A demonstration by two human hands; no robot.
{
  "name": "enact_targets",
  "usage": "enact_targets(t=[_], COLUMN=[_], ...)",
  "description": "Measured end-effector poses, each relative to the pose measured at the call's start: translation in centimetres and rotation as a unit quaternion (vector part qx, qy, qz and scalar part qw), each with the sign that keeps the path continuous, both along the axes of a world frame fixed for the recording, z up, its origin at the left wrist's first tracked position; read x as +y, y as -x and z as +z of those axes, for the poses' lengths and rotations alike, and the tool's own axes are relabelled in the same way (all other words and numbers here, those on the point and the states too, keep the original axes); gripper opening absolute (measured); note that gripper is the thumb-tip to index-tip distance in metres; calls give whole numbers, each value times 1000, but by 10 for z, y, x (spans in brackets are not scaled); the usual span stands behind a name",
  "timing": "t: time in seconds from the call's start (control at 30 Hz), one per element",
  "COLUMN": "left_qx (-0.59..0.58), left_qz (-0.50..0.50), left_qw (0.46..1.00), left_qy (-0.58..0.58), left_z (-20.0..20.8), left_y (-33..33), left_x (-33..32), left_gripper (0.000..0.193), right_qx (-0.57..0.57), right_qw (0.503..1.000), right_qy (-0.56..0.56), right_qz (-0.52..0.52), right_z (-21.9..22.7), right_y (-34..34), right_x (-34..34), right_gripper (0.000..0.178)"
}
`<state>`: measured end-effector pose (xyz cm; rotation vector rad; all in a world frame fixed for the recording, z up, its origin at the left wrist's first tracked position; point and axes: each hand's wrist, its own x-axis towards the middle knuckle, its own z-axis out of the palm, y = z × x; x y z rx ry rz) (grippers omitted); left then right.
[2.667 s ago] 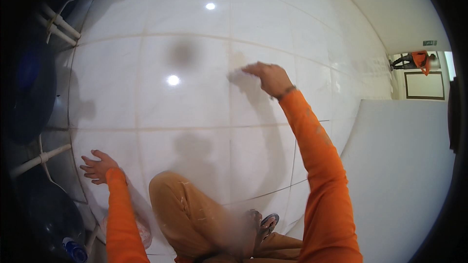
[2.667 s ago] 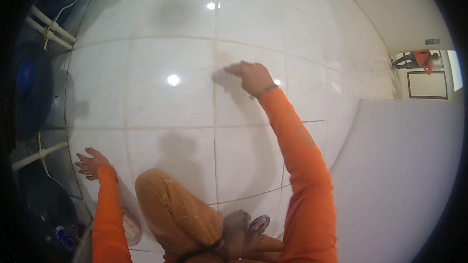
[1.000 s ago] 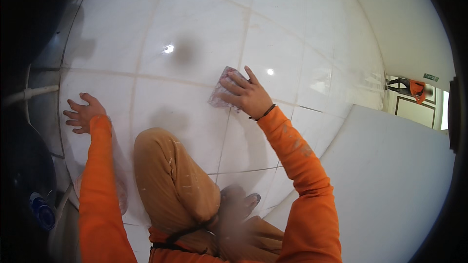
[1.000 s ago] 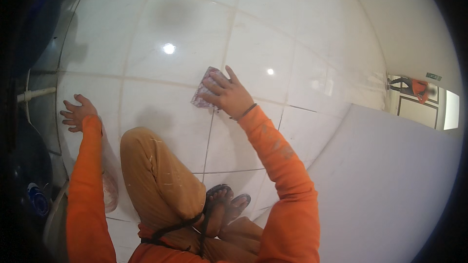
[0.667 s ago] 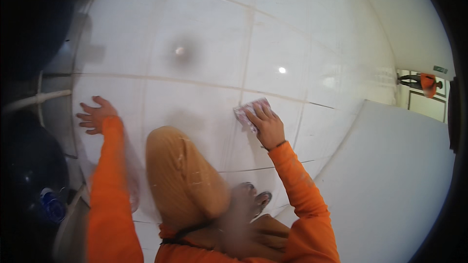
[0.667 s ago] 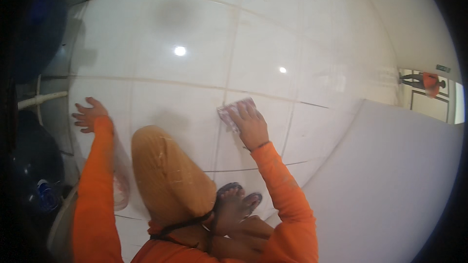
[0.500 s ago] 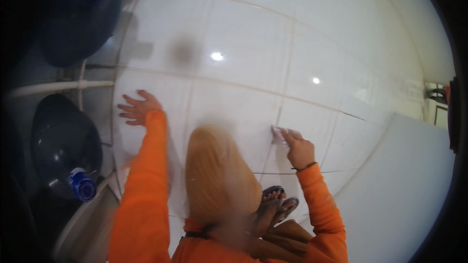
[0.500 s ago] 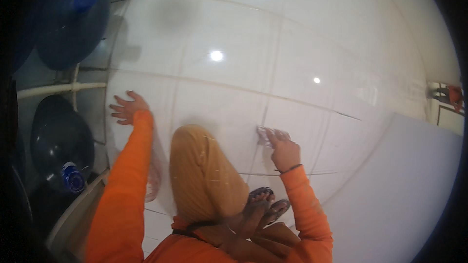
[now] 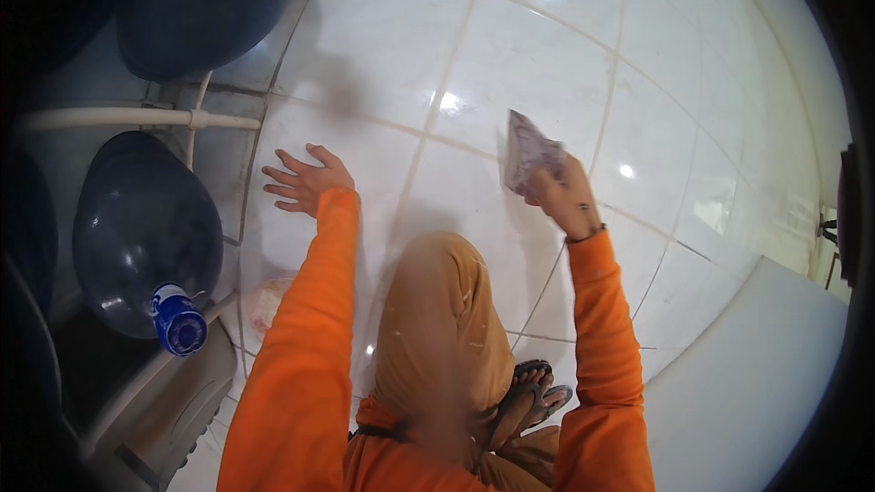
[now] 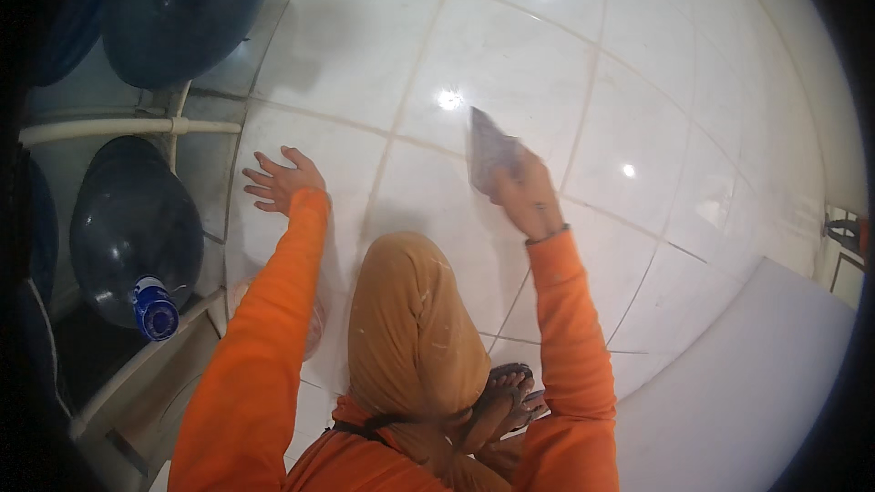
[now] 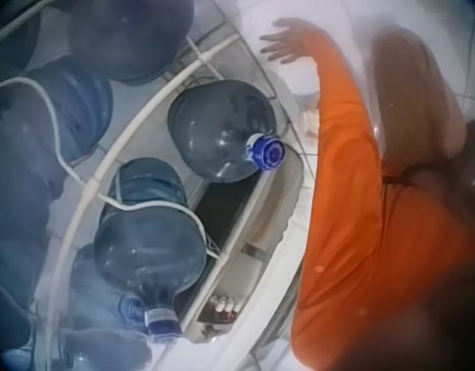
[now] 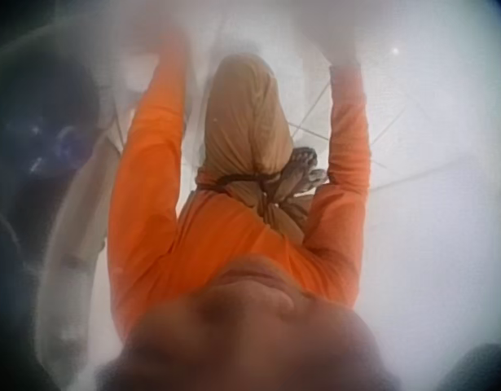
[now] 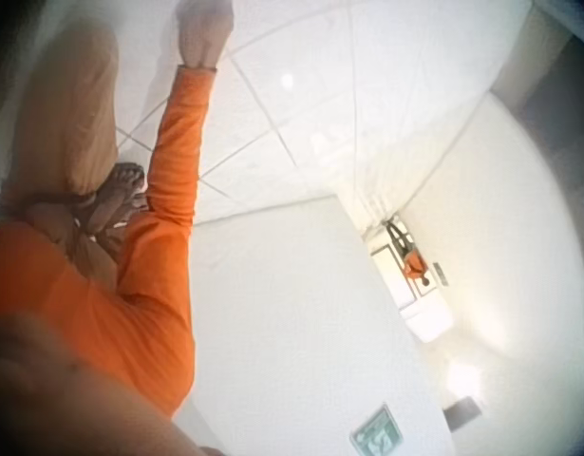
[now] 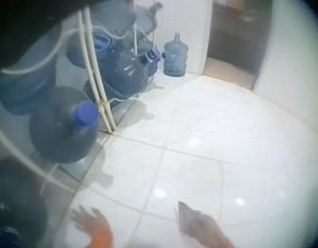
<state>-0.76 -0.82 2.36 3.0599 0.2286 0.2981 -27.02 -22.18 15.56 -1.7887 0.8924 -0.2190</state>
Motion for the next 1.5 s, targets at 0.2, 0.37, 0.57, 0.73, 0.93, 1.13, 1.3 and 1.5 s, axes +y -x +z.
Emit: enact_targets(t=[0.2,0.37,0.57,0.73,0.93,1.13,1.3,1.5], left_qx=[-15,-24,-37,-29,-38,-40,-49,-48], left_qz=[0,-10,0,-2,-1,0,-2,1], left_qw=[1000,1000,999,999,999,999,999,999], left_qy=[-9,-12,-15,-14,-12,-1,-4,-21], left_z=[-5,-9,-17,-15,-17,-21,-24,-22], left_y=[-2,-1,-2,-2,-3,-5,-8,-6], left_x=[2,0,4,1,2,5,7,2], left_gripper=[68,68,68,68,68,70,67,67], right_qx=[203,245,236,149,121,153,218,242], right_qw=[839,761,809,774,699,726,765,795], right_qy=[467,555,441,523,523,492,434,410], right_qz=[190,227,309,324,472,455,423,375], right_z=[-47,-88,-54,0,-14,-13,0,1], right_y=[-71,-65,-1,-33,-110,-59,45,102], right_x=[79,102,124,65,10,-13,-38,-39], right_gripper=[56,52,53,42,6,5,26,29])
